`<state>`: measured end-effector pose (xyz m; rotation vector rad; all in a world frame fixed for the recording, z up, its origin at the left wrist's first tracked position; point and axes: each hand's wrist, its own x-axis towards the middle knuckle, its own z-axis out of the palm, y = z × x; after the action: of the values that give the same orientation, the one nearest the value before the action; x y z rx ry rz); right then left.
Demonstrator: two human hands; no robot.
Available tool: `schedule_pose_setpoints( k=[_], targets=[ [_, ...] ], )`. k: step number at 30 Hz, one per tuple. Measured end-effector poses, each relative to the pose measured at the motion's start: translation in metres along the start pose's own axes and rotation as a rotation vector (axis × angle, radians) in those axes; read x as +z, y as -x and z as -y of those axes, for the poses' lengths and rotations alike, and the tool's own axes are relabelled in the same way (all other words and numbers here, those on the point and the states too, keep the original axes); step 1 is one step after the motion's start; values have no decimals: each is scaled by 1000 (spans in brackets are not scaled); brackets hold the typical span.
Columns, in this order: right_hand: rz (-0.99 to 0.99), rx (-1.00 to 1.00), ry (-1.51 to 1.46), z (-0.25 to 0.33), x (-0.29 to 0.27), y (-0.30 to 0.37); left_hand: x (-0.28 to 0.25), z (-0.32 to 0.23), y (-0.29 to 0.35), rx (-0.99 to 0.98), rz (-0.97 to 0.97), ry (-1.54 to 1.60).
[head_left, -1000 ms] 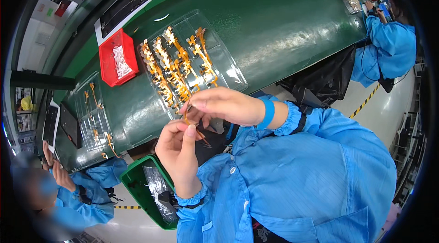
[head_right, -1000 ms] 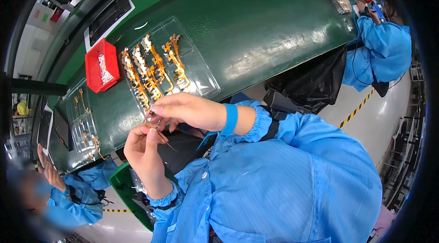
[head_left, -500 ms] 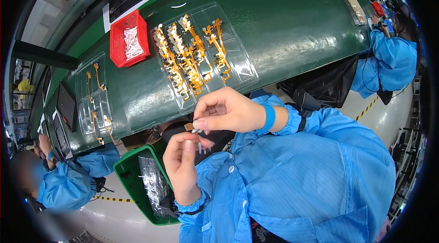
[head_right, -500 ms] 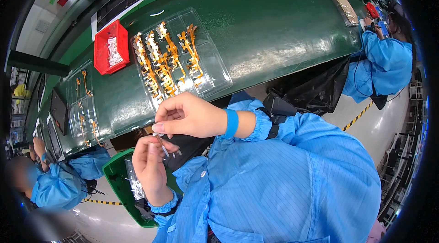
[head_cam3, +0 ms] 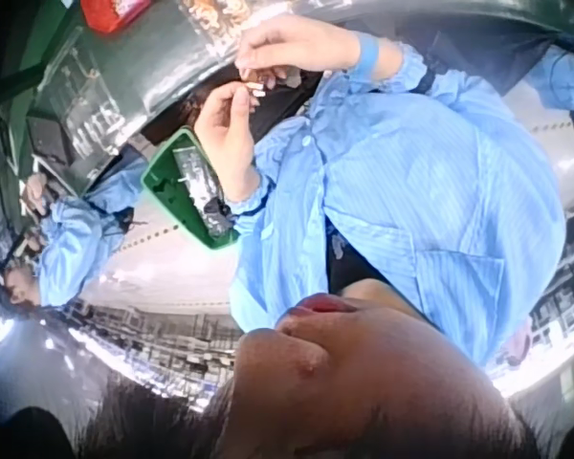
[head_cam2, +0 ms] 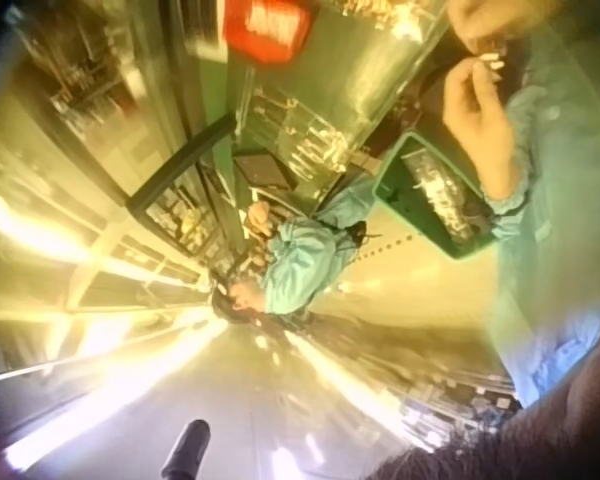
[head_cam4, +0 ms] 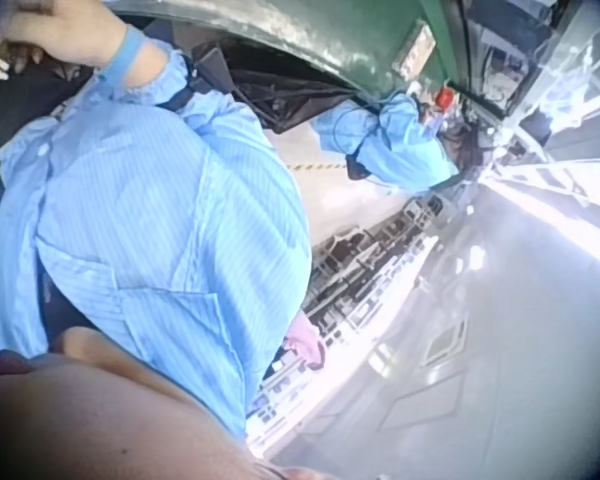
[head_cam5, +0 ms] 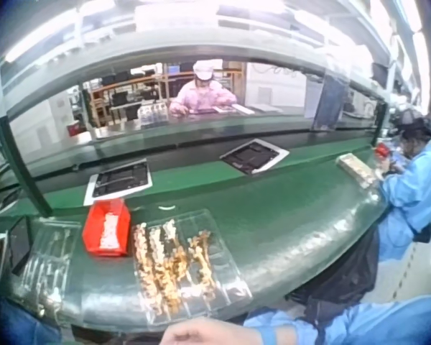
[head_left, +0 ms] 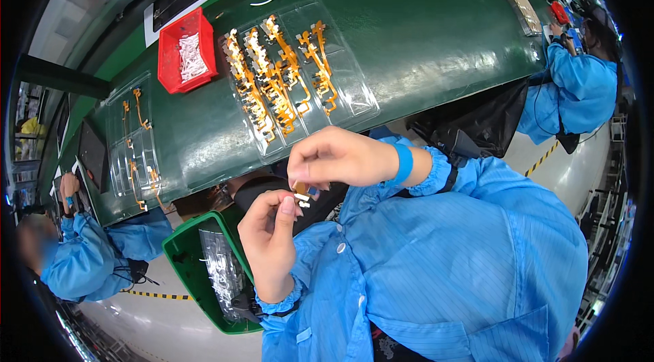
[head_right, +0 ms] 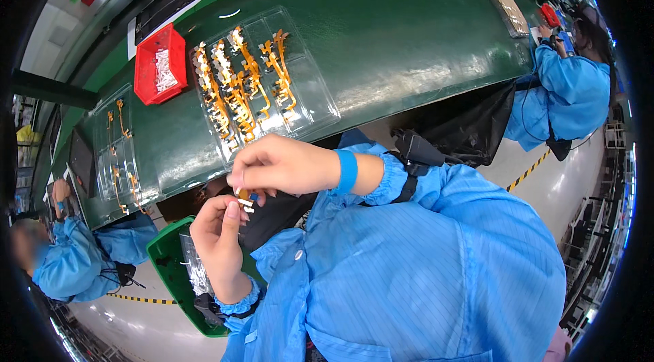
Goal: The person is manually assembling small electronic components on an assembly line.
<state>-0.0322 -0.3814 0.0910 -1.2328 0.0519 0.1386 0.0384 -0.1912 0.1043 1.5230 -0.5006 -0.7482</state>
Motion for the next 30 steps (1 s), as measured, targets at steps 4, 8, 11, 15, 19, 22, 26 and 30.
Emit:
schedule_pose_setpoints(
  k=[4,8,11,15,19,22,26,30],
  targets=[
    [80,32,134,2,-1,4,0,2,-2,45,-15,-109],
    [22,42,89,-3,3,7,4,2,-3,63,-60,-142],
    [-22,36,108,-5,4,9,3,4,-1,55,-76,-159],
    [-9,25,135,-7,3,8,3,6,-8,371,-62,-437],
    [35,3,264,-1,5,9,3,13,-7,374,-86,-379],
    [25,33,270,1,7,8,2,15,-6,321,-56,-327],
    [-39,16,195,-5,10,7,2,15,-5,325,-52,-375],
    [-40,52,155,-5,14,4,2,18,-6,394,-103,-436]
  ],
)
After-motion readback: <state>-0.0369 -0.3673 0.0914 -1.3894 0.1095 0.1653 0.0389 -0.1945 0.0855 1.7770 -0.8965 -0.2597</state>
